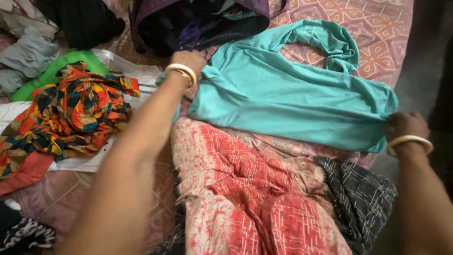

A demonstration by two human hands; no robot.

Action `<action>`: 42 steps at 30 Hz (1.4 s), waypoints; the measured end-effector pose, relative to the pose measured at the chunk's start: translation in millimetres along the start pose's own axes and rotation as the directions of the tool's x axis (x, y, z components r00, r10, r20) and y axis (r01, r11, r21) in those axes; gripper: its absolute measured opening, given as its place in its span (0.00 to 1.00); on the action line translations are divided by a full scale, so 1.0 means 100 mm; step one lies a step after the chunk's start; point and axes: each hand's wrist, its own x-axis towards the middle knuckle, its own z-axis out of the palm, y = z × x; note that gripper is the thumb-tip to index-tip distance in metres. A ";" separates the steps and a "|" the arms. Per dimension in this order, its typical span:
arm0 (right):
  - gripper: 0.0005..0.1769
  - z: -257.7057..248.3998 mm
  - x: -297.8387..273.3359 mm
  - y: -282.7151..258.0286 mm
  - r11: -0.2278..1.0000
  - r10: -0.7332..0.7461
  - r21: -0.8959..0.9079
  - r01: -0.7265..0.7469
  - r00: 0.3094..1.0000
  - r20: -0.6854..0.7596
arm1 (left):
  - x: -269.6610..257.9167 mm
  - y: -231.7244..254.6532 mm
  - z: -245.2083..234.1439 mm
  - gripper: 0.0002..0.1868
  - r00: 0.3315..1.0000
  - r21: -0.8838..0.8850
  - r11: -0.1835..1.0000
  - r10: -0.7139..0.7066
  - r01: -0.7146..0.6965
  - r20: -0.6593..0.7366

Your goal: The person smooths out a turquoise long-sleeved shirt on a patterned bedspread, folds it into a narrow rectangle, and then rolls it into a compact bundle.

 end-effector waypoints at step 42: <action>0.19 0.38 -0.63 0.13 0.808 0.564 0.137 -0.574 0.819 0.106 | -0.21 0.49 1.39 0.11 0.942 -0.478 0.830 -0.335 0.286 -0.019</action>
